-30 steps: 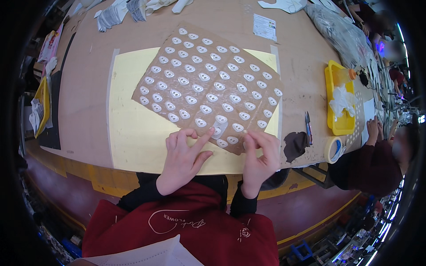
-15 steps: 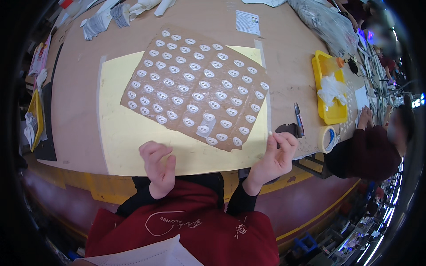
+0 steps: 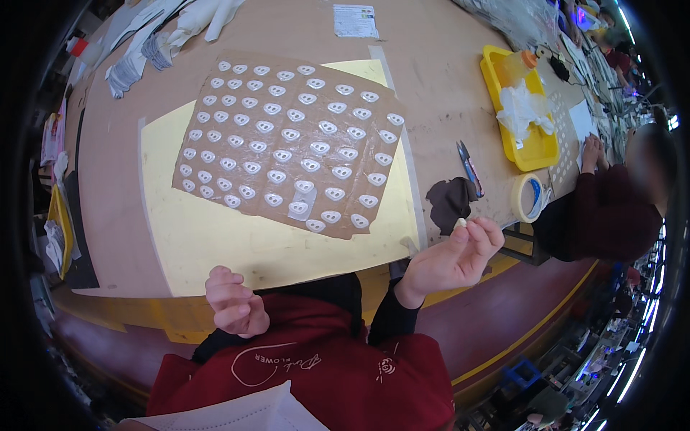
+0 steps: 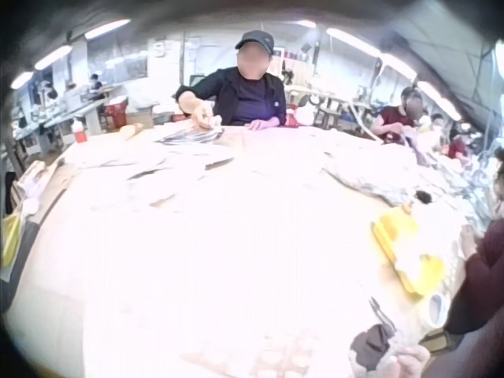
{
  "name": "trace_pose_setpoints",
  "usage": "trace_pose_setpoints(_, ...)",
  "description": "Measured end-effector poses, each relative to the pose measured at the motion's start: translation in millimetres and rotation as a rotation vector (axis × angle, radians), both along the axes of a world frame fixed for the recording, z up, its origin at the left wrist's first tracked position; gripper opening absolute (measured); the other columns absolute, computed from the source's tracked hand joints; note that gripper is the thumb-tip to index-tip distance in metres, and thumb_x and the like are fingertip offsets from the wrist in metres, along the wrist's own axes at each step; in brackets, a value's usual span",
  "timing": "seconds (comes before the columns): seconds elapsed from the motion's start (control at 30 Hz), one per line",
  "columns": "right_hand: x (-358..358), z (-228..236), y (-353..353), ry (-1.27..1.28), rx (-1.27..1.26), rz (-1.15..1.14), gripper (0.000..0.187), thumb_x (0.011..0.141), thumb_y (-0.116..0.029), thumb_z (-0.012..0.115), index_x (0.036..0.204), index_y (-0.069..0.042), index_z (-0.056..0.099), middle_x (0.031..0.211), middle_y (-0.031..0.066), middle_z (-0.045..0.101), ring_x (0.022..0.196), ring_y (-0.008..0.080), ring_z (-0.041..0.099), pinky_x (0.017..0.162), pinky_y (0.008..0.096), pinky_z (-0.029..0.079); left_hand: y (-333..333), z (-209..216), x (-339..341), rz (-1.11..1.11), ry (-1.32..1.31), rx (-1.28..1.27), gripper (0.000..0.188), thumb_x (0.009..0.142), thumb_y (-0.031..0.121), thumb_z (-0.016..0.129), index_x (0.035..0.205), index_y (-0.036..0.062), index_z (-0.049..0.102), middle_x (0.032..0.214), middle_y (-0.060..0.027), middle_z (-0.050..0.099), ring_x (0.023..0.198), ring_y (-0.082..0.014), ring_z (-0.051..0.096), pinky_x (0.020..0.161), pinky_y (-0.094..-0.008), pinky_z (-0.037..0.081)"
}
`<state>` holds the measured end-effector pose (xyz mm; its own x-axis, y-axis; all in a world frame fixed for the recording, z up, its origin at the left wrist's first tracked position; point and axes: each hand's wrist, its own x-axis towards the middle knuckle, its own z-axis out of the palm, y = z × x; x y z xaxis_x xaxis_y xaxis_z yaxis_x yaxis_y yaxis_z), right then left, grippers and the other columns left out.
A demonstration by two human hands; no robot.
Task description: The person places small white stickers onto a brown cardboard sheet arranged in a grid. They use both hands to position each sticker and occasionally adjust the sheet. The person also handles a roll of tape and a small orange bottle near the end of the clip.
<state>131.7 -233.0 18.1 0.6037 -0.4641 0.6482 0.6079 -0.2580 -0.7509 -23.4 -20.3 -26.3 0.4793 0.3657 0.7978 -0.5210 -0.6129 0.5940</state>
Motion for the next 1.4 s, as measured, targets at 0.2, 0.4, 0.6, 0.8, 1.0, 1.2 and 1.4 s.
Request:
trace_pose_setpoints(0.2,5,-12,0,0.041,0.058,0.023,0.011,0.087,0.003,0.069,0.097,-0.001,0.068,0.109,0.0077,0.057,0.102,0.0189,0.055,0.089,0.0295,0.045,-1,54,29,-0.131,0.432,0.267,0.033,0.070,0.012,0.079,0.103,0.0189,0.077,0.102,0.0009,0.063,0.099,-0.0233,0.054,0.090,-0.0405,0.040)
trace_pose_setpoints(0.4,5,-31,6,0.106,-0.006,0.093,0.015,0.087,0.008,0.063,0.100,0.002,0.068,0.109,0.0084,0.056,0.105,0.0201,0.055,0.089,0.0303,0.046,-4,59,58,-0.181,0.654,0.420,0.028,0.074,0.015,0.078,0.102,0.0140,0.077,0.104,-0.0042,0.060,0.102,-0.0276,0.049,0.091,-0.0429,0.039)
trace_pose_setpoints(0.6,8,-30,3,0.095,0.001,0.161,0.014,0.085,0.008,0.066,0.099,0.003,0.068,0.107,0.0096,0.057,0.101,0.0213,0.056,0.087,0.0308,0.046,-6,59,76,-0.201,0.733,0.490,0.031,0.080,0.016,0.075,0.111,0.0157,0.074,0.109,0.0026,0.061,0.102,-0.0232,0.049,0.093,-0.0421,0.034)
trace_pose_setpoints(0.8,9,-29,2,0.102,-0.047,0.126,0.013,0.084,-0.002,0.074,0.095,0.001,0.068,0.098,0.0107,0.058,0.092,0.0219,0.056,0.081,0.0318,0.045,-8,57,82,-0.217,0.774,0.518,0.031,0.082,0.017,0.074,0.113,0.0157,0.073,0.115,0.0021,0.060,0.108,-0.0233,0.047,0.097,-0.0438,0.031)
trace_pose_setpoints(1.0,10,-28,2,0.095,-0.041,0.139,0.014,0.083,-0.002,0.075,0.095,0.002,0.067,0.095,0.0108,0.059,0.089,0.0219,0.057,0.080,0.0321,0.046,-10,61,84,-0.204,0.841,0.530,0.036,0.081,0.016,0.075,0.117,0.0182,0.074,0.121,0.0011,0.060,0.112,-0.0253,0.046,0.101,-0.0436,0.029)
trace_pose_setpoints(1.2,12,-14,2,0.257,-0.107,0.230,0.016,0.079,0.005,0.075,0.094,0.003,0.068,0.094,0.0117,0.063,0.087,0.0220,0.058,0.078,0.0310,0.046,-5,65,87,-0.193,0.842,0.527,0.035,0.084,0.017,0.074,0.120,0.0181,0.072,0.119,-0.0005,0.057,0.112,-0.0251,0.046,0.102,-0.0435,0.027)
trace_pose_setpoints(1.4,32,19,10,0.472,-0.718,0.365,0.018,0.079,-0.001,0.077,0.095,-0.006,0.074,0.095,0.0034,0.066,0.090,0.0232,0.058,0.081,0.0337,0.045,-7,63,107,-0.124,0.928,0.504,0.041,0.084,0.008,0.068,0.125,0.0134,0.066,0.111,-0.0036,0.050,0.108,-0.0244,0.045,0.096,-0.0452,0.027)
